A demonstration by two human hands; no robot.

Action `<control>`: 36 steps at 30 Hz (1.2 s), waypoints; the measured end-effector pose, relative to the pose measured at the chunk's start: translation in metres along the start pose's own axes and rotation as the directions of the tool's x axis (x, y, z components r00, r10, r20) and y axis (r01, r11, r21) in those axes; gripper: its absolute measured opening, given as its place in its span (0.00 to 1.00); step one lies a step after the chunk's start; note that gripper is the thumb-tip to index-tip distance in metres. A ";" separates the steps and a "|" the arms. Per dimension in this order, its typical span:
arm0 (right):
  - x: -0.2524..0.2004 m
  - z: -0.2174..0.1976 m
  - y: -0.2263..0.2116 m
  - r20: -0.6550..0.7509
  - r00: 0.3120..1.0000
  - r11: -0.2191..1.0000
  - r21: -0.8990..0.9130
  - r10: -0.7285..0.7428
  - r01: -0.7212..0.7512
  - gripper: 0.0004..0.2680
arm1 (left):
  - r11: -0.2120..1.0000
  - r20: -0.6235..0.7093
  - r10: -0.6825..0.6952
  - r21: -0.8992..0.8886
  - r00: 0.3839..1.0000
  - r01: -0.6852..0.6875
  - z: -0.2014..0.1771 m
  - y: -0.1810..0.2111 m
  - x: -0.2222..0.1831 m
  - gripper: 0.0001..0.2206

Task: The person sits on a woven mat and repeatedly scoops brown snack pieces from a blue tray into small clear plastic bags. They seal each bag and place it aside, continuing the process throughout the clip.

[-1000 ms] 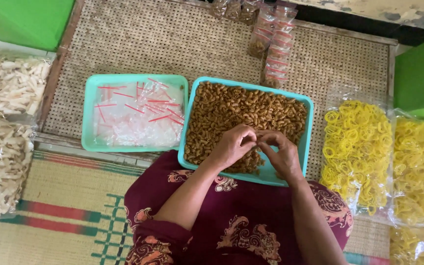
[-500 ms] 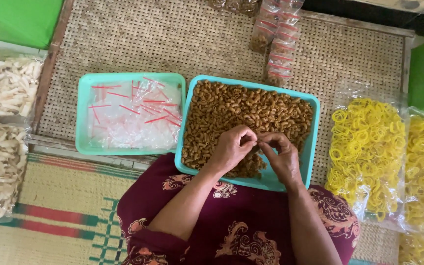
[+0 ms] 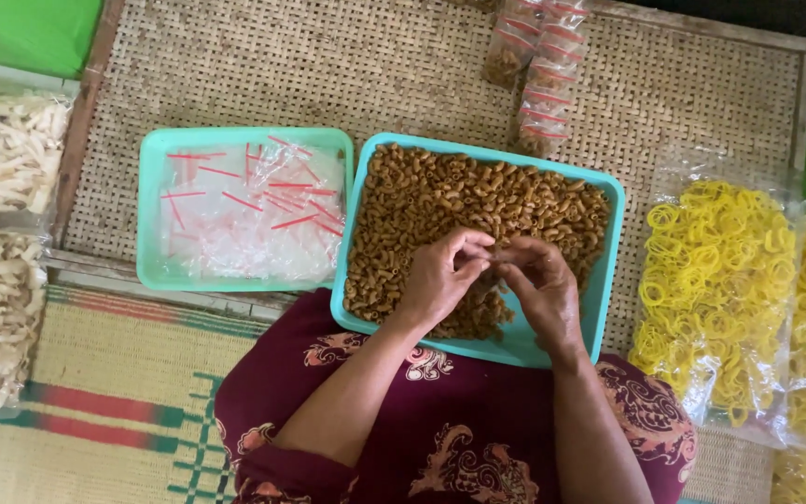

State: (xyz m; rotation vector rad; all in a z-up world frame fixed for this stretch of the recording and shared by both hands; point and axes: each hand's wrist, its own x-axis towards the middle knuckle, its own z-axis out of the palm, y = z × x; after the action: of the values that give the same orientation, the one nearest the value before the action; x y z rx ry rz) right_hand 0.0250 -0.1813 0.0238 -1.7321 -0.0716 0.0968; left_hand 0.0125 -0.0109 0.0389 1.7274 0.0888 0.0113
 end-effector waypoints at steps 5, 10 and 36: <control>0.002 -0.003 0.004 -0.001 0.999 0.998 0.052 0.037 -0.037 0.14 | 1.000 -0.012 0.011 0.001 1.000 -0.011 0.001 -0.003 0.000 0.13; 0.002 -0.003 0.002 -0.027 1.000 0.999 -0.034 0.014 -0.015 0.11 | 1.000 -0.024 0.024 0.006 0.999 -0.024 0.003 -0.006 -0.001 0.13; 0.007 -0.007 0.015 0.083 0.992 0.992 0.076 0.094 -0.101 0.04 | 0.990 0.063 -0.115 -0.068 0.991 0.119 0.012 -0.041 0.007 0.07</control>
State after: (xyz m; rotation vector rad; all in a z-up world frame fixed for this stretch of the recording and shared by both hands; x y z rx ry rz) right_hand 0.0329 -0.1896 0.0095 -1.6512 -0.0404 0.2373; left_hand 0.0184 -0.0160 -0.0038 1.6468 0.1448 -0.1219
